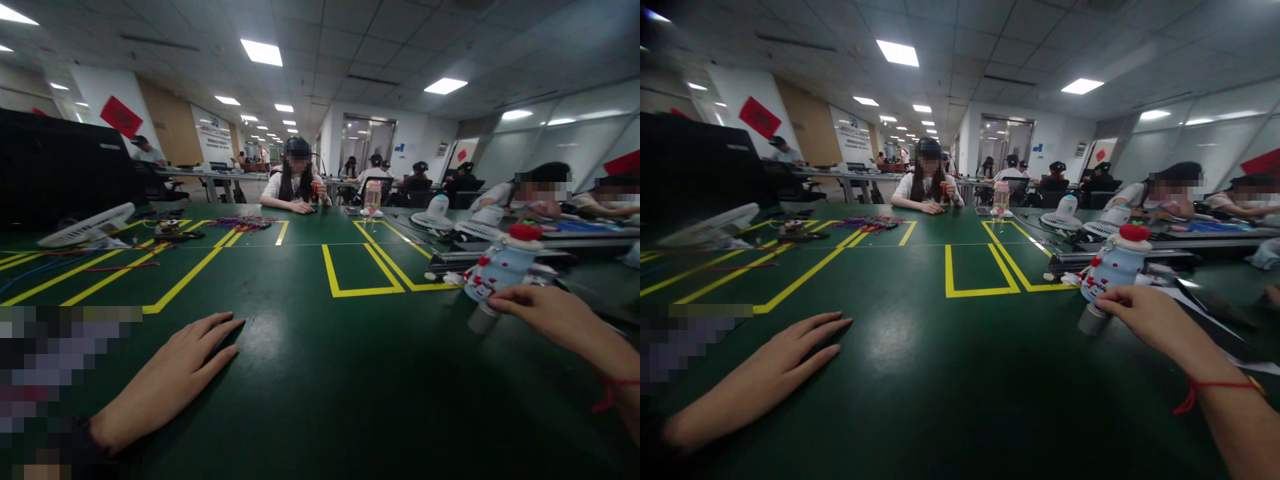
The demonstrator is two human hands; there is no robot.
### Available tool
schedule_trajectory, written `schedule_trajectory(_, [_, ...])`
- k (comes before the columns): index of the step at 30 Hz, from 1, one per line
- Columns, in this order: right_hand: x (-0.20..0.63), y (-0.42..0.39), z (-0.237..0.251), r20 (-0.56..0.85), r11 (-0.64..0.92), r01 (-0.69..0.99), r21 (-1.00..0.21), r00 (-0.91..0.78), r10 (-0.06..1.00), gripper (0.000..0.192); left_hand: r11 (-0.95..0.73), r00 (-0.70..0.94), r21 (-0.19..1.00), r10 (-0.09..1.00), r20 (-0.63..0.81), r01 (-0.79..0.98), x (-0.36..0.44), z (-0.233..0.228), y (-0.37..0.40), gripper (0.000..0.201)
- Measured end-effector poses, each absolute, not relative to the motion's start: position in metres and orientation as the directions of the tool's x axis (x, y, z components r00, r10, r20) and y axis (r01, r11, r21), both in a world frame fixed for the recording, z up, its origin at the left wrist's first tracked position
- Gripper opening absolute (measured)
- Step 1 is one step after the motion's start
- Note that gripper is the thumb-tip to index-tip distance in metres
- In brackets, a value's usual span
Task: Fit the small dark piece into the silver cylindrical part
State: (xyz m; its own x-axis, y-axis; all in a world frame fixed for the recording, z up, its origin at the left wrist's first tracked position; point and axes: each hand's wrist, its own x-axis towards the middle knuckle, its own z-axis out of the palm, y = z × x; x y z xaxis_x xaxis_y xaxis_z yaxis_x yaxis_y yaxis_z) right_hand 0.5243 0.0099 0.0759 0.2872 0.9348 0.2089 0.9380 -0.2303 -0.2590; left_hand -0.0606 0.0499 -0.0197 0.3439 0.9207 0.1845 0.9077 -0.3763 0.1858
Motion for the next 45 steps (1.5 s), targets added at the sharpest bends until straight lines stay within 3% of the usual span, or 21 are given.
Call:
schedule_trajectory(14, [0.524,0.006,0.075,0.158,-0.208,0.930,-0.303,0.264,0.952,0.036,-0.378,0.338,0.204,0.918,0.207,0.903,-0.064,-0.023,0.053,0.052])
schedule_trajectory(19, [0.533,-0.002,0.058,0.105,-0.134,0.809,-0.573,0.235,0.966,0.056,-0.392,0.354,0.196,0.913,0.204,0.899,-0.064,-0.023,0.053,0.052])
schedule_trajectory(23, [0.507,-0.002,0.050,0.223,-0.113,0.904,-0.412,0.220,0.950,0.049,-0.397,0.355,0.200,0.910,0.217,0.896,-0.062,-0.021,0.052,0.051])
schedule_trajectory(26, [0.451,-0.001,0.052,0.264,0.059,0.901,-0.430,0.063,0.963,0.051,-0.398,0.353,0.201,0.908,0.224,0.895,-0.059,-0.019,0.051,0.050])
schedule_trajectory(31, [0.335,-0.006,0.050,0.253,0.460,0.684,-0.566,-0.387,0.887,0.046,-0.383,0.343,0.208,0.917,0.205,0.900,-0.060,-0.018,0.050,0.050])
schedule_trajectory(35, [0.291,-0.006,0.036,0.271,0.578,0.545,-0.608,-0.542,0.796,0.048,-0.382,0.342,0.218,0.918,0.202,0.898,-0.064,-0.020,0.051,0.050])
schedule_trajectory(41, [0.293,0.000,0.011,0.252,0.483,0.542,-0.688,-0.445,0.859,0.066,-0.482,0.393,0.384,0.873,0.290,0.787,-0.009,0.006,0.031,0.036])
schedule_trajectory(45, [0.292,0.002,0.009,0.231,0.459,0.514,-0.724,-0.446,0.865,0.042,-0.587,0.508,0.553,0.804,0.310,0.592,0.064,0.034,0.010,0.027])
